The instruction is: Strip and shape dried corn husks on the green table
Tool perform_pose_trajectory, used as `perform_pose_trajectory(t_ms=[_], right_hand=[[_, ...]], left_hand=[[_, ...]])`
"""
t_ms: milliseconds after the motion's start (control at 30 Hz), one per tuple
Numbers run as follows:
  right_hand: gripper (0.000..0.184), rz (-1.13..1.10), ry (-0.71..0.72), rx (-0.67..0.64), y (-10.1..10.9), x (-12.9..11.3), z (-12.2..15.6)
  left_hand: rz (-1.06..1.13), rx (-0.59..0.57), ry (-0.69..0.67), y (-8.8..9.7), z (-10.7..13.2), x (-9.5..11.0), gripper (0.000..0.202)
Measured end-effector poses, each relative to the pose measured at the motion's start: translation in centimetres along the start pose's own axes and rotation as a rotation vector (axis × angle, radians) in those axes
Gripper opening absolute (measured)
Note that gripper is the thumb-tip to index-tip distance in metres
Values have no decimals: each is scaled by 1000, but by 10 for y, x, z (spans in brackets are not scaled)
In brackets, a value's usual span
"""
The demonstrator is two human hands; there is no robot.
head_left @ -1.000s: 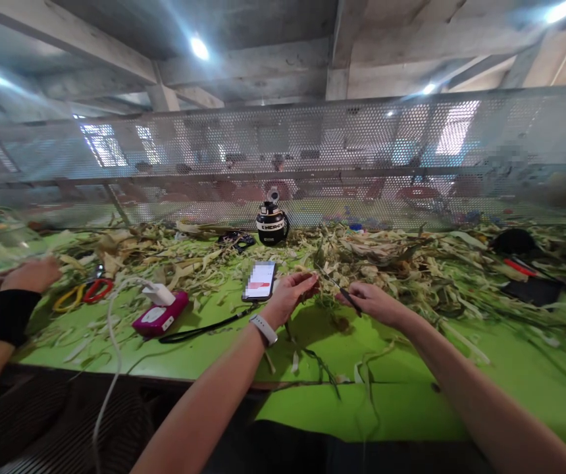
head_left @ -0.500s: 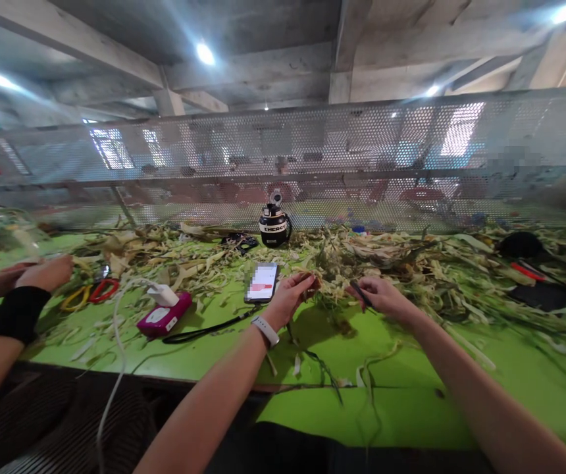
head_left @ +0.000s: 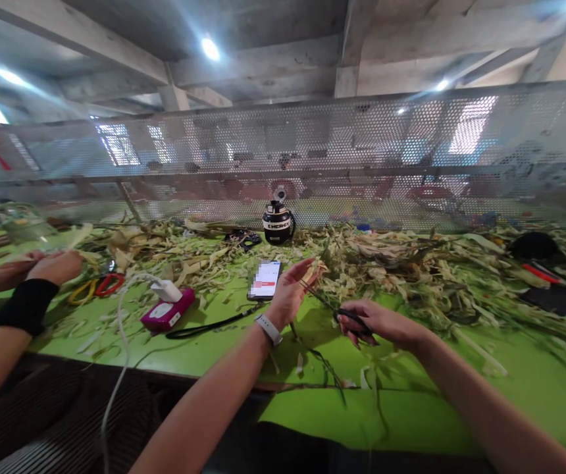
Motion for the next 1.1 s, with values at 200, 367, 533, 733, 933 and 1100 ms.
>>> perform_pose_trajectory(t_ms=[200, 367, 533, 733, 933, 1100], right_hand=[[43, 56, 7, -32, 5, -8, 10], [42, 39, 28, 20, 27, -8, 15], [43, 27, 7, 26, 30, 0, 9], [43, 43, 23, 26, 23, 1, 5], [47, 50, 20, 23, 15, -1, 2], [47, 70, 16, 36, 12, -1, 0]], left_hand=[[30, 30, -9, 5, -4, -2, 39], [49, 27, -35, 9, -8, -3, 38], [56, 30, 0, 5, -4, -2, 40], [15, -23, 16, -2, 1, 0, 42], [-26, -43, 5, -3, 4, 0, 43], [-33, -74, 6, -4, 4, -1, 41]])
Point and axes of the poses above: each hand's wrist, its own z-axis away from the middle knuckle, its own y-axis out of the back of the hand, x = y × z, the point moved 6 cm from there along -z, towards the middle knuckle, and after that the axes turned 15 degrees about -z, right-handed, at the moved point
